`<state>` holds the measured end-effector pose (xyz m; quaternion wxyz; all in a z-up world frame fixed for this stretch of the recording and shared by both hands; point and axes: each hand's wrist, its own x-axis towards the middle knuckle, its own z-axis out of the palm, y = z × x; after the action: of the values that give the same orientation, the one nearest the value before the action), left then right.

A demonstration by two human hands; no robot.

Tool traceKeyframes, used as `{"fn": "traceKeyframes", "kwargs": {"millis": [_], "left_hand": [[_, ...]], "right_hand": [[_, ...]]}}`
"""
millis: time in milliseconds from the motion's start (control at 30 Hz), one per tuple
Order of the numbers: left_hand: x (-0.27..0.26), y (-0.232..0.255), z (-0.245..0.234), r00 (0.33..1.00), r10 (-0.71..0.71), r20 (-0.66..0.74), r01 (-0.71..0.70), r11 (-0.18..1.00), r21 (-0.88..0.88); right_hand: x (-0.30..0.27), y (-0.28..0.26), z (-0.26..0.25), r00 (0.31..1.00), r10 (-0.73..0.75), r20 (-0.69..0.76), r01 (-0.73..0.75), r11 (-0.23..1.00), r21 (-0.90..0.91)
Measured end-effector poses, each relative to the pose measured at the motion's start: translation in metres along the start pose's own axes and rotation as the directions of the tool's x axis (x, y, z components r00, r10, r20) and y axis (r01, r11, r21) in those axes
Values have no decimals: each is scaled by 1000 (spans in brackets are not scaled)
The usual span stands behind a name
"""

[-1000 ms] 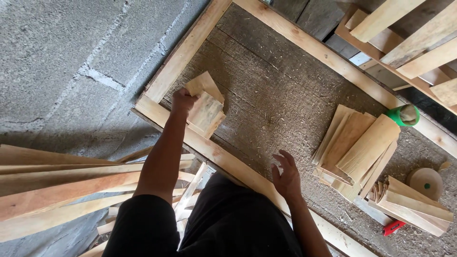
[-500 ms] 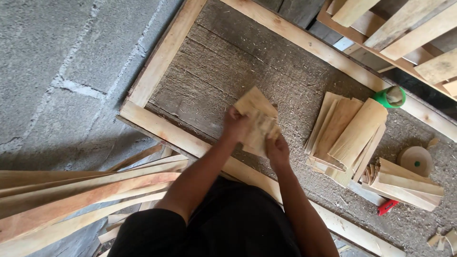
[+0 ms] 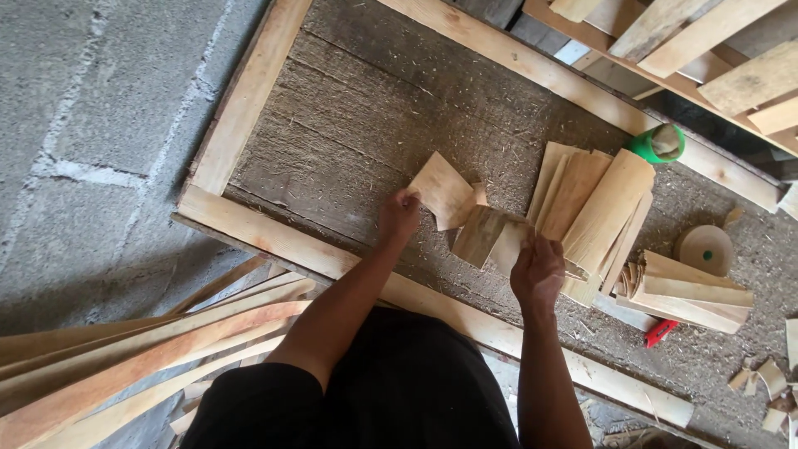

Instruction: Arranging and trimming small wood pieces within a wooden frame on a workbench.

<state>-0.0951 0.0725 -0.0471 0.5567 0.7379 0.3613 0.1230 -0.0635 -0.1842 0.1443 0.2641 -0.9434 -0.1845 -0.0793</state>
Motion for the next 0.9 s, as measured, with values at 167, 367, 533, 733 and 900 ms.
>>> {"fn": "traceKeyframes", "kwargs": {"millis": [167, 367, 533, 733, 900], "left_hand": [[17, -26, -5, 976, -176, 131, 219, 824, -523], [50, -31, -29, 982, -174, 72, 171, 661, -731], [84, -24, -49, 980, -191, 56, 167, 633, -756], [133, -20, -62, 985, -172, 12, 113, 590, -800], [203, -39, -66, 985, -161, -65, 50, 619, -784]], "right_hand": [[9, -10, -5, 999, 31, -10, -31, 995, -91], [18, -18, 1, 979, 130, -158, -132, 991, 0], [9, -14, 11, 941, -7, -338, 11, 1000, 12], [10, -36, 11, 926, 120, -359, -42, 975, 219], [12, -33, 31, 961, 214, -178, -155, 942, 297]]}}
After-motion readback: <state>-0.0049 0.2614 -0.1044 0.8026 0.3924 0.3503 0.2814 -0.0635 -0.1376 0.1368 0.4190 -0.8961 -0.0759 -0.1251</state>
